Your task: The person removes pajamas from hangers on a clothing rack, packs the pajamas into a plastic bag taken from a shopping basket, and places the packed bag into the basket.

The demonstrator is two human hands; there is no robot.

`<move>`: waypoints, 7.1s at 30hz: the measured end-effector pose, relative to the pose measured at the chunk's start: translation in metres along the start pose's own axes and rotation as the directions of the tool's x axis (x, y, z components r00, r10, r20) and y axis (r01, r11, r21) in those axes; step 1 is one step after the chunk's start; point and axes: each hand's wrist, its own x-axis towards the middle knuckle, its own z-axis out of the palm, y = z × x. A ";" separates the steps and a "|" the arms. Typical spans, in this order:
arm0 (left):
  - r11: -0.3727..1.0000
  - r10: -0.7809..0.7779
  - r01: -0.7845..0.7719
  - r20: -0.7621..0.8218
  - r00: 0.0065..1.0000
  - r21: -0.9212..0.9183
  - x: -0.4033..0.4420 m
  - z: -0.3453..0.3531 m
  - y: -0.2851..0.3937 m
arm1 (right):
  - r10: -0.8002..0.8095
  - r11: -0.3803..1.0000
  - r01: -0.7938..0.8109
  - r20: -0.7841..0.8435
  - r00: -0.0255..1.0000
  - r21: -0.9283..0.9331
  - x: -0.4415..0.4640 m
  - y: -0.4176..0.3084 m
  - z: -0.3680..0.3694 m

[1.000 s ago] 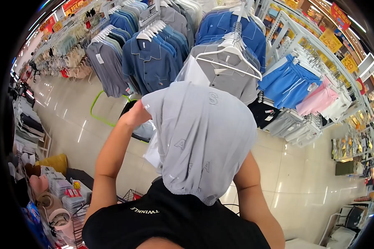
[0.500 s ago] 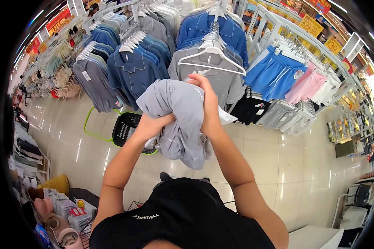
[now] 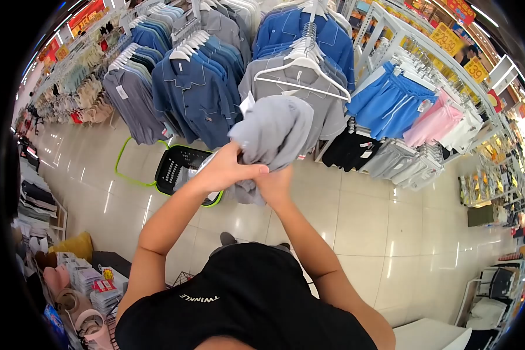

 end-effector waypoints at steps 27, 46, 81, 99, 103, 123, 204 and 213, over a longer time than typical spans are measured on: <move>0.686 0.000 -0.159 0.219 0.976 0.710 0.039 -0.025 -0.082 | 0.374 0.731 -0.383 0.139 0.917 0.564 0.038 -0.032 -0.101; 0.778 0.310 -0.170 -0.134 0.941 0.605 0.015 -0.026 0.014 | 0.462 0.735 -0.529 0.259 0.849 0.424 0.018 -0.003 -0.058; 0.100 0.551 -0.637 0.491 0.675 0.764 -0.018 0.022 0.030 | 0.298 0.743 -0.375 0.229 0.927 0.554 0.069 0.021 -0.049; -0.014 0.685 -0.454 0.340 0.645 0.891 0.016 0.014 0.071 | -0.150 0.904 0.247 -0.281 0.948 0.349 0.076 0.032 -0.008; 0.004 0.675 -0.516 0.379 0.634 0.857 0.016 0.022 0.068 | 0.028 0.826 -0.045 0.038 0.999 0.563 0.075 0.047 -0.033; 0.590 0.559 -0.530 0.166 0.813 0.609 -0.014 -0.022 0.014 | 0.304 0.871 -0.360 0.209 0.929 0.334 0.066 -0.026 -0.077; 0.851 -0.357 0.370 -0.107 0.928 0.371 -0.102 -0.245 -0.208 | 0.926 0.017 -0.782 0.285 0.247 0.623 -0.003 0.349 0.182; 0.790 -0.468 0.570 -0.377 0.799 0.227 -0.052 -0.284 -0.254 | 0.911 0.412 -0.905 -0.071 0.406 0.103 -0.037 0.376 0.263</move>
